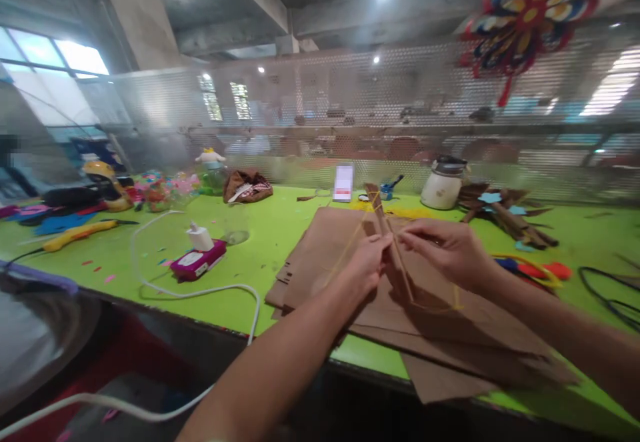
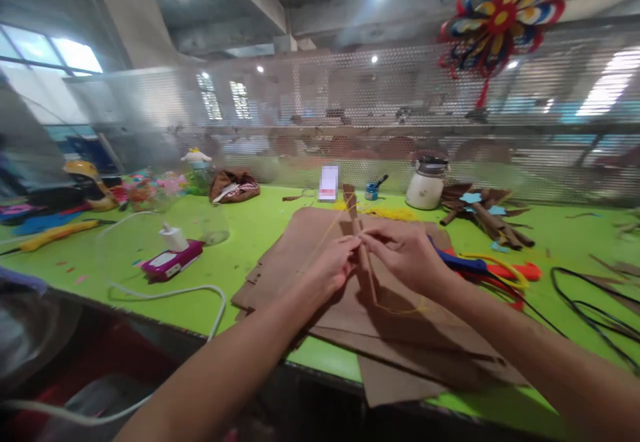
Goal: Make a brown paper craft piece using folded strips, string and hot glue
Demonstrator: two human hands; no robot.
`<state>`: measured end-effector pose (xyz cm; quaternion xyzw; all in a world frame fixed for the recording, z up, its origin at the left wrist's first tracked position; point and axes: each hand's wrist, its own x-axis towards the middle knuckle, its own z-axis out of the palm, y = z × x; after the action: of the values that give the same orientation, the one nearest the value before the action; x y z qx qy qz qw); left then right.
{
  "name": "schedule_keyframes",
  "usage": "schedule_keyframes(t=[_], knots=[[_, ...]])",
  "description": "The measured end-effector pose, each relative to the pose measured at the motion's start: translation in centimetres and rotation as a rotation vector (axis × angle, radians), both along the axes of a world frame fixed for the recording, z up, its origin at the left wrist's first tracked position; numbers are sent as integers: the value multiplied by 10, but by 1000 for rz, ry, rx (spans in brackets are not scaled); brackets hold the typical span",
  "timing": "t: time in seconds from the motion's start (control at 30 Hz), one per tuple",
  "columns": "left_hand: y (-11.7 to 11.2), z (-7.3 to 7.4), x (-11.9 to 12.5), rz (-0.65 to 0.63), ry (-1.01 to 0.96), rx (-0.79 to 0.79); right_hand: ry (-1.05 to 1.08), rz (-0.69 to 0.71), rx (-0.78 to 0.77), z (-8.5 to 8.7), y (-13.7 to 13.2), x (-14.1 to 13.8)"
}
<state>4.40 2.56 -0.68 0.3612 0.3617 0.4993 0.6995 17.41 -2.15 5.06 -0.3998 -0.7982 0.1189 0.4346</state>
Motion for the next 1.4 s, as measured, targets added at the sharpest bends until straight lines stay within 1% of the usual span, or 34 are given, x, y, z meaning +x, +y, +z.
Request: schedule_keyframes(t=[0.07,0.13,0.2,0.27,0.33,0.37,0.4,0.47,0.6,0.8,1.0,1.07,1.17,1.23,1.4], knots=[[0,-1,3,-38,-19,36,138,-129,-122,-17,11,29],[0,0,4,-41,-60,92,262,-166,-314,-30,20,46],[0,2,4,-47,-92,123,335,-110,-463,-38,22,49],[0,4,4,-47,-89,138,368,-15,-575,-45,16,42],[-2,5,4,-59,-86,145,319,41,-698,-49,5,31],[-2,6,4,-64,-87,146,268,65,-730,-51,-1,25],[-3,6,5,-66,-90,150,220,97,-727,-52,-7,20],[-5,7,5,-60,-92,162,168,146,-673,-54,-17,13],[-8,11,5,-46,-75,184,196,171,-610,-60,-24,9],[-15,18,5,-56,-95,200,138,80,-498,-68,-29,10],[-16,20,3,-103,-127,214,84,22,-435,-65,-32,10],[-16,19,2,-120,-108,230,86,13,-418,-66,-31,10],[-15,17,3,-145,-66,236,120,32,-437,-67,-28,11],[-14,16,3,-158,-37,233,104,30,-429,-67,-27,11],[-12,19,2,-137,-11,212,-28,-15,-295,-60,-30,12]])
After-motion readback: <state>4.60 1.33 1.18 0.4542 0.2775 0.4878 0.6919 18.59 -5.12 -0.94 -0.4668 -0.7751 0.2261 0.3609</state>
